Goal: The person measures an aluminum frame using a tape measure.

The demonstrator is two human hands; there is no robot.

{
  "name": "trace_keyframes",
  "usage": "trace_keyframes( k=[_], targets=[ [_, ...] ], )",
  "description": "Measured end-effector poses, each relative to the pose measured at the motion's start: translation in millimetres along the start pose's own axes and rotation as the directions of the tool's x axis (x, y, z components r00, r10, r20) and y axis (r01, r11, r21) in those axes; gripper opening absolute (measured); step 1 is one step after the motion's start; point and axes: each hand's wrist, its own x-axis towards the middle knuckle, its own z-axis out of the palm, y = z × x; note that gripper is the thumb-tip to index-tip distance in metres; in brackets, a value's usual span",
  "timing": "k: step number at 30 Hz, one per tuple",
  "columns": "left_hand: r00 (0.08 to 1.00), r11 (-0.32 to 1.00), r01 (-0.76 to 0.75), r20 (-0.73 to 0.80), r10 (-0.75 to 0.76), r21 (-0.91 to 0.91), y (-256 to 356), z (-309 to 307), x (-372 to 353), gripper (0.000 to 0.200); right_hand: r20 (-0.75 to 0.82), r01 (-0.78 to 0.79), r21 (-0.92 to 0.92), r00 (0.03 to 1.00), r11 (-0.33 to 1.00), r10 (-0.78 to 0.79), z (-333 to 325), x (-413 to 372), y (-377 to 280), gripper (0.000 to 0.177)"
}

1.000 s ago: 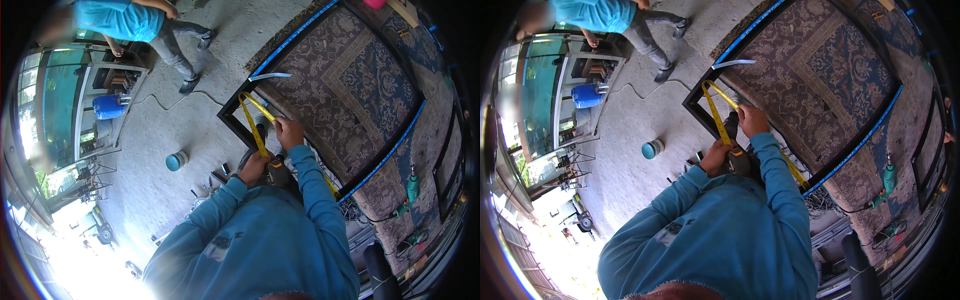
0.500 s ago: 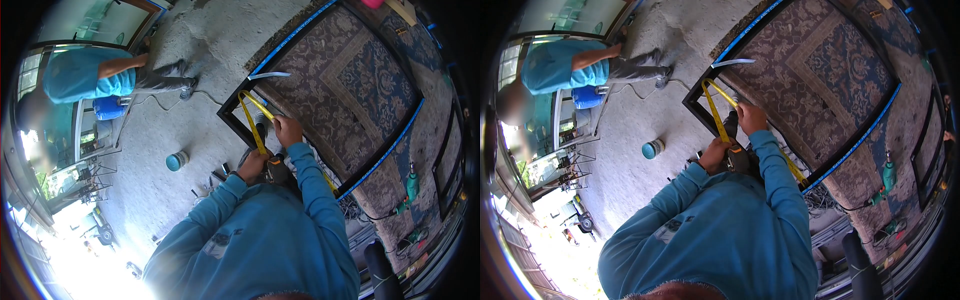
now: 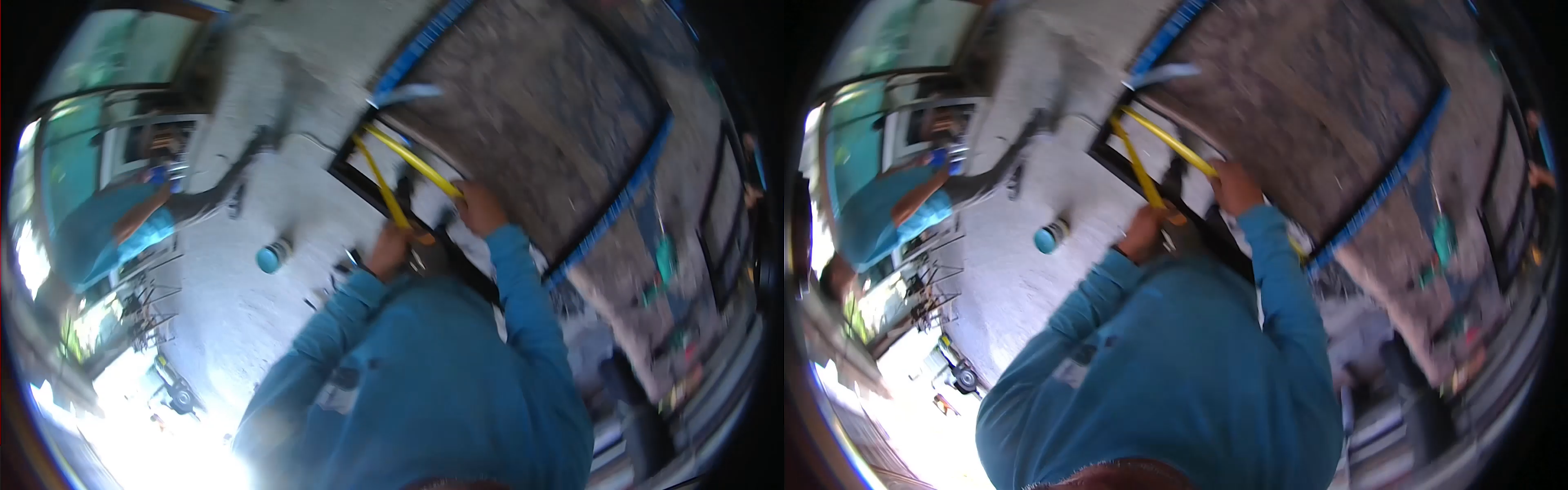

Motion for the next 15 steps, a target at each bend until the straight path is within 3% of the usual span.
trace_keyframes(
  k=[2, 3, 4, 5, 6, 8, 10, 11, 14, 15],
  targets=[
    [0.996, 0.983, 0.087, 0.05, -0.08, -0.161, 14, 0, -10, 0.02, 0.264, -0.234, -0.024, 0.936, 0.972, 0.232, -73, -31, -10, 0.029],
    [0.984, 0.961, 0.159, 0.114, -0.136, -0.226, 29, 1, -18, 0.018, 0.236, -0.235, -0.035, 0.942, 0.971, 0.237, -88, -54, 10, 0.03],
    [0.926, 0.908, 0.292, 0.326, -0.189, -0.3, 29, -10, -14, 0.02, 0.203, -0.207, -0.055, 0.956, 0.977, 0.214, -106, -69, 30, 0.031],
    [0.975, 0.99, 0.068, 0.22, -0.039, -0.126, 24, -12, -9, 0.022, 0.274, -0.231, -0.119, 0.927, 0.966, 0.256, -129, -78, 43, 0.032],
    [0.981, 0.984, -0.162, 0.124, 0.152, 0.077, 21, -11, -11, 0.023, 0.341, -0.235, -0.167, 0.897, 0.958, 0.28, -148, -85, 51, 0.034],
    [0.989, 0.986, -0.104, 0.121, 0.088, 0.131, 34, -13, -17, 0.025, 0.489, -0.179, -0.241, 0.827, 0.954, 0.278, -153, -101, 65, 0.034],
    [0.995, 0.997, 0.06, 0.077, -0.056, -0.05, 31, -16, -14, 0.025, 0.616, -0.05, -0.28, 0.756, 0.959, 0.22, -138, -111, 75, 0.033],
    [0.989, 0.98, 0.142, 0.066, -0.134, -0.142, 30, -19, -17, 0.024, 0.643, -0.062, -0.316, 0.719, 0.947, 0.262, -132, -117, 74, 0.036],
    [0.98, 0.947, 0.2, 0.074, -0.187, -0.253, 32, -18, -19, 0.023, 0.674, 0.151, -0.533, 0.671, 0.833, 0.31, -118, -129, 78, 0.036],
    [0.976, 0.931, 0.218, 0.078, -0.204, -0.292, 33, -19, -20, 0.023, 0.695, 0.147, -0.534, 0.637, 0.833, 0.333, -116, -130, 81, 0.036]
  ],
)
